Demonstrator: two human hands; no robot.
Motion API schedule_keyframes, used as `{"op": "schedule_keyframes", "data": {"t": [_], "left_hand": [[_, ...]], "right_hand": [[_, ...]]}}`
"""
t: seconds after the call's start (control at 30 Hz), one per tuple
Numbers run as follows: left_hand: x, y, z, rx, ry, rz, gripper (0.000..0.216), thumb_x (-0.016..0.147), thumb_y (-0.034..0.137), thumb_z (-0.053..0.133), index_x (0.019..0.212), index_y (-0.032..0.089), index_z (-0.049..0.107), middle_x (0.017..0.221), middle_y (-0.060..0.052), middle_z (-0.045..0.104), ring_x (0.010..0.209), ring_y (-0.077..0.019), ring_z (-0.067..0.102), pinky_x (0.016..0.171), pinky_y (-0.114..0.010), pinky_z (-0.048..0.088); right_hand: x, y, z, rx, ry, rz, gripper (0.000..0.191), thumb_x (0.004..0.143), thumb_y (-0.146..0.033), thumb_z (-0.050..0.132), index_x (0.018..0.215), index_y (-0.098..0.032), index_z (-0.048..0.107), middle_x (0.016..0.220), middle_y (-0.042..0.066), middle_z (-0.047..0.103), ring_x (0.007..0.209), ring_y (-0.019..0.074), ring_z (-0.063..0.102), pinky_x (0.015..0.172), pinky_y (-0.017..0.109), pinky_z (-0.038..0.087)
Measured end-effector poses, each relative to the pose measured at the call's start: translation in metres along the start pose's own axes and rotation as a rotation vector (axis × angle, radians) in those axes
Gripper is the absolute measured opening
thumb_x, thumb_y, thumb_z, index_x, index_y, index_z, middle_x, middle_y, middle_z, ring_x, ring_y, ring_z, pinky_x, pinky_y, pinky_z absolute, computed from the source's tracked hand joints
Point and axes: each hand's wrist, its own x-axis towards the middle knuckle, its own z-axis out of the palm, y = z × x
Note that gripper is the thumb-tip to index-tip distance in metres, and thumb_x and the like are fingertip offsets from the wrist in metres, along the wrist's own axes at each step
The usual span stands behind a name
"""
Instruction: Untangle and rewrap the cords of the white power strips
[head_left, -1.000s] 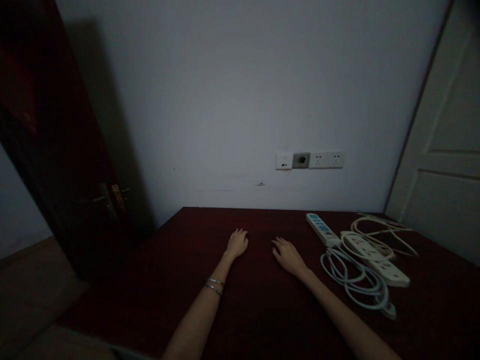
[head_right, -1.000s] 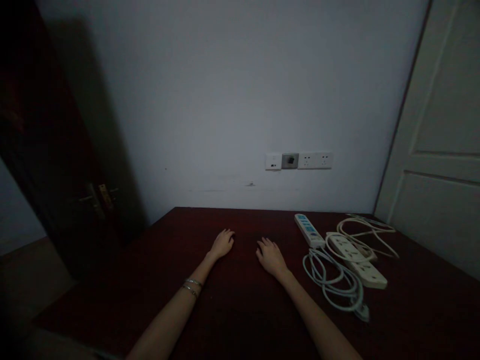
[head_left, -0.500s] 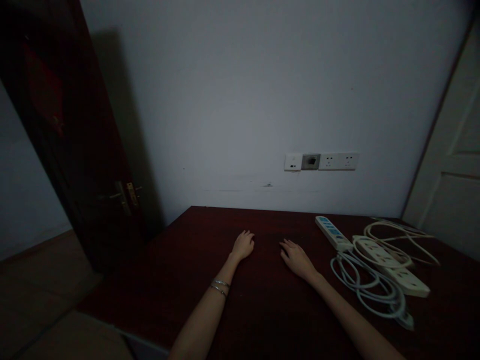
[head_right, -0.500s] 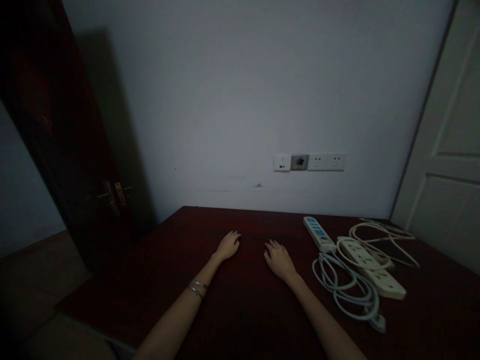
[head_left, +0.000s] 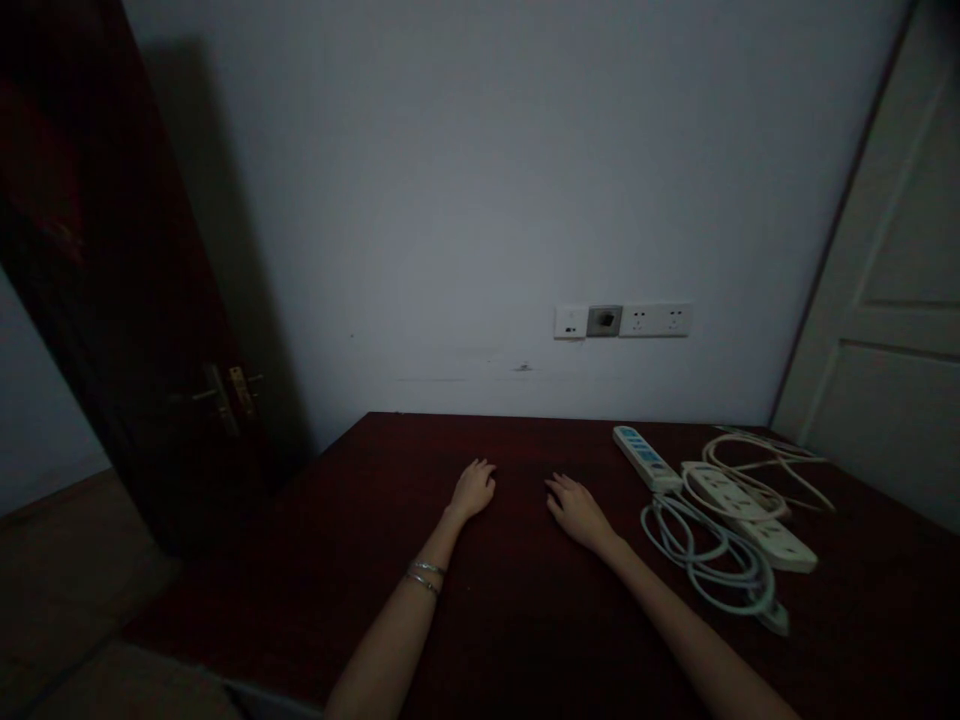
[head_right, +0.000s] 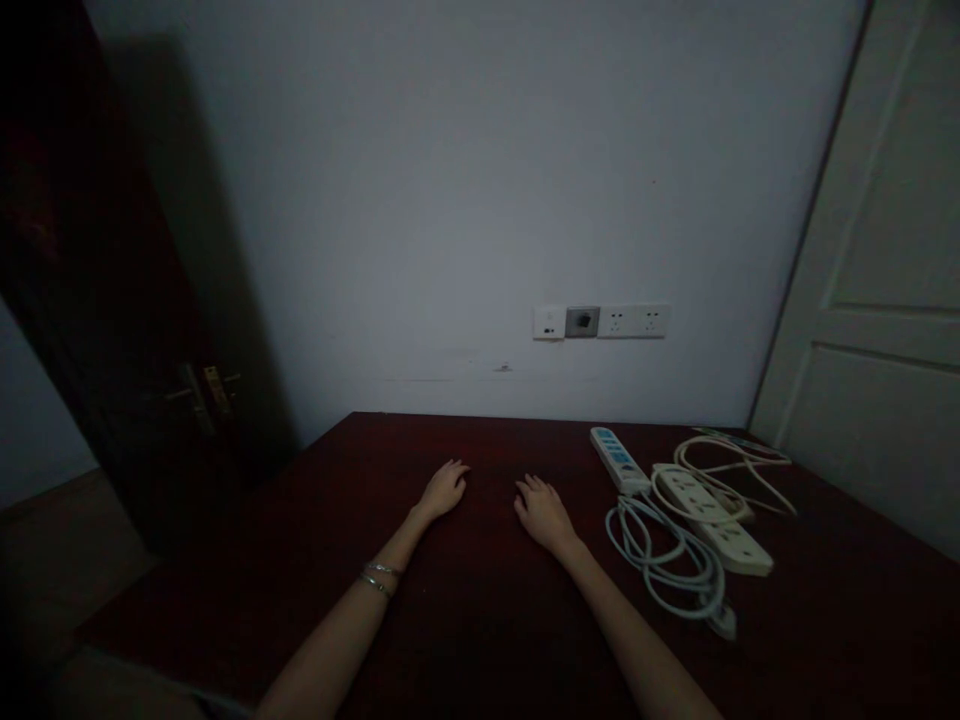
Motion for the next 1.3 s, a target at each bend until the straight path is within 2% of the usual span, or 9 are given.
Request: {"op": "schedule_keyframes", "data": {"t": [0.27,0.37,0.53,0.67,0.73,0.83,0.9,1.03,1.3], "left_hand": [[0.003,-0.002,0.001,-0.003,-0.004,-0.004,0.040,0.083,0.018,0.038,0.119,0.012,0.055,0.132,-0.011,0.047,0.128,-0.0208,0.035,0.107,-0.034,0.025],[0.003,-0.002,0.001,-0.001,0.000,-0.006,0.041,0.083,0.018,0.038,0.119,0.012,0.055,0.132,-0.011,0.047,0.128,-0.0207,0.035,0.107,-0.034,0.025],[0.004,-0.003,0.003,0.003,0.008,-0.020,0.040,0.083,0.018,0.038,0.119,0.012,0.056,0.132,-0.010,0.047,0.127,-0.0209,0.036,0.107,-0.033,0.026],[0.003,-0.001,0.001,-0.006,0.011,-0.039,0.039,0.083,0.018,0.039,0.118,0.015,0.056,0.132,-0.008,0.048,0.127,-0.0203,0.036,0.107,-0.034,0.026],[0.003,0.000,-0.001,-0.018,0.008,-0.038,0.039,0.083,0.017,0.039,0.118,0.015,0.056,0.131,-0.008,0.048,0.127,-0.0198,0.036,0.107,-0.034,0.025],[0.003,0.001,-0.002,-0.030,0.000,-0.027,0.039,0.083,0.018,0.038,0.117,0.014,0.056,0.131,-0.010,0.048,0.127,-0.0201,0.036,0.107,-0.034,0.026],[0.003,0.000,-0.002,-0.032,0.005,-0.024,0.039,0.083,0.018,0.038,0.117,0.013,0.056,0.131,-0.010,0.048,0.127,-0.0208,0.036,0.106,-0.035,0.027],[0.003,-0.002,0.000,-0.030,0.015,-0.028,0.039,0.082,0.017,0.039,0.117,0.015,0.056,0.132,-0.009,0.048,0.127,-0.0202,0.036,0.107,-0.035,0.026],[0.005,-0.003,0.002,0.022,0.009,-0.019,0.040,0.082,0.017,0.039,0.118,0.014,0.056,0.132,-0.010,0.048,0.127,-0.0204,0.037,0.107,-0.033,0.026]], "right_hand": [[-0.002,-0.004,-0.004,0.013,-0.003,0.035,0.044,0.087,-0.025,0.035,0.124,-0.009,0.052,0.135,0.015,0.044,0.127,0.0242,0.036,0.104,0.039,0.026],[-0.004,-0.011,-0.015,0.020,0.003,0.034,0.041,0.084,-0.024,0.039,0.119,-0.011,0.057,0.129,0.013,0.051,0.122,0.0239,0.043,0.101,0.036,0.031],[-0.004,-0.006,-0.078,0.074,0.147,0.081,0.038,0.084,-0.031,0.040,0.116,-0.023,0.058,0.113,0.006,0.064,0.101,0.0211,0.059,0.083,0.030,0.044],[-0.006,0.046,-0.138,0.089,0.305,0.207,0.034,0.083,-0.032,0.042,0.108,-0.020,0.062,0.096,0.008,0.069,0.090,0.0213,0.063,0.079,0.028,0.043],[-0.011,0.081,-0.153,0.002,0.292,0.332,0.035,0.082,-0.031,0.044,0.109,-0.016,0.060,0.095,0.010,0.068,0.090,0.0236,0.063,0.077,0.030,0.043],[-0.022,0.120,-0.154,-0.117,0.189,0.416,0.041,0.081,-0.032,0.045,0.114,-0.009,0.055,0.100,0.017,0.066,0.094,0.0280,0.061,0.075,0.033,0.044],[-0.031,0.130,-0.148,-0.175,0.100,0.430,0.041,0.082,-0.033,0.043,0.112,-0.007,0.054,0.102,0.020,0.064,0.097,0.0301,0.060,0.074,0.035,0.044],[-0.057,0.124,-0.134,-0.302,-0.018,0.468,0.034,0.082,-0.036,0.040,0.097,-0.011,0.058,0.096,0.019,0.065,0.090,0.0331,0.062,0.070,0.040,0.044],[-0.107,0.122,-0.115,-0.410,-0.032,0.552,0.035,0.081,-0.037,0.045,0.098,-0.010,0.059,0.096,0.020,0.063,0.087,0.0326,0.063,0.069,0.039,0.045]]}}
